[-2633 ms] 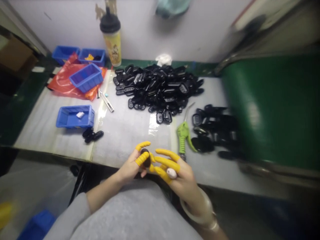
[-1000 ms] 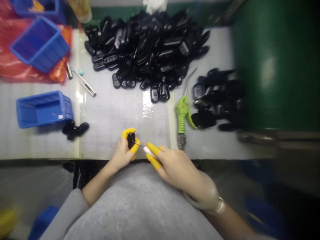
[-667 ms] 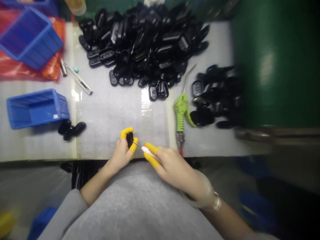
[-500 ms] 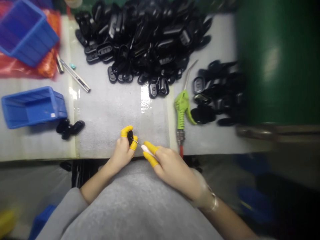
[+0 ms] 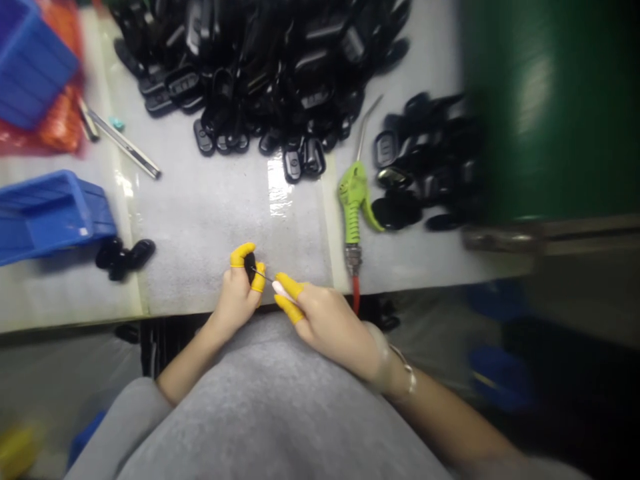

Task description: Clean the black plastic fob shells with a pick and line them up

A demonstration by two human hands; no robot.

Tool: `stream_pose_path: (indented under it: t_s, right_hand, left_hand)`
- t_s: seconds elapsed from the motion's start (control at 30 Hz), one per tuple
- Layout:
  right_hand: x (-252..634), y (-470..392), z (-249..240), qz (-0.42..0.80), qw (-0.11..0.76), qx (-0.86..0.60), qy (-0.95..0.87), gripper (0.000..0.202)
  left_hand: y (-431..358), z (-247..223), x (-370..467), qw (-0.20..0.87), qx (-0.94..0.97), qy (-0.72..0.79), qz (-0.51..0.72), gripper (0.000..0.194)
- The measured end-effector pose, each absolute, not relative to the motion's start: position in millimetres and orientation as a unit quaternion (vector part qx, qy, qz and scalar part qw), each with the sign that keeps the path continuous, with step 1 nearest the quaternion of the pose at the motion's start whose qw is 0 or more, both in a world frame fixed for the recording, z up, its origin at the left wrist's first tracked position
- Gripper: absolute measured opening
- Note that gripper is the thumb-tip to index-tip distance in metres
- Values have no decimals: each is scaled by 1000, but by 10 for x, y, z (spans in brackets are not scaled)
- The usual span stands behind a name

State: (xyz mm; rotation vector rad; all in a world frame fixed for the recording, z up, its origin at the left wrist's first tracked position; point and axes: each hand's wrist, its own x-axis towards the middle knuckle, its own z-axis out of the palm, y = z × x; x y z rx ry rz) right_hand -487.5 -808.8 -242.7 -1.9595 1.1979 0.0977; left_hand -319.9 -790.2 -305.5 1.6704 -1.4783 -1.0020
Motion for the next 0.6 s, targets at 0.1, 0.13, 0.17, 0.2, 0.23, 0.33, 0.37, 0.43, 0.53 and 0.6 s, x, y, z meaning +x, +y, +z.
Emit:
stream_pose_path:
  t_s: [0.1,0.13,0.17,0.2,0.23,0.33,0.37,0.43,0.53,0.6]
  right_hand:
    - [-4883,-8052,-2465,54,341,-808,478,41]
    - [-4889,-8060,-2476,46,360,-801,476,40]
    - [-4897,-8076,-2487,31,400,-785,473,39]
    - [-4906,-8097,-2500,12,452,-760,467,38]
    - [-4916,-8120,-2513,-12,509,-729,457,36]
    - [-4937,-8158,-2548,-74,619,-653,430,34]
    - [-4938,-8154,-2555,-79,620,-652,429,34]
    - [-4931,-8122,-2560,-61,566,-694,441,34]
    - [-4902,-8055,-2557,-6,395,-794,462,36]
    - [-4886,-8032,-2553,17,321,-827,460,38]
  left_hand:
    - [-7899,-3060,-3194,345,640,-570,-383,31]
    - [-7896,-3061,-3193,344,640,-570,-383,31]
    - [-7893,-3062,-3192,342,641,-570,-384,31]
    - [-7890,-3063,-3192,339,643,-569,-385,31]
    - [-7887,-3064,-3192,337,643,-569,-385,32]
    - [-7886,-3059,-3195,340,642,-572,-381,32]
    - [-7888,-3056,-3196,342,641,-574,-379,32]
    - [-7895,-3047,-3198,344,642,-574,-375,31]
    - [-7900,-3037,-3200,343,647,-562,-385,31]
    - [-7897,-3038,-3200,342,651,-550,-397,31]
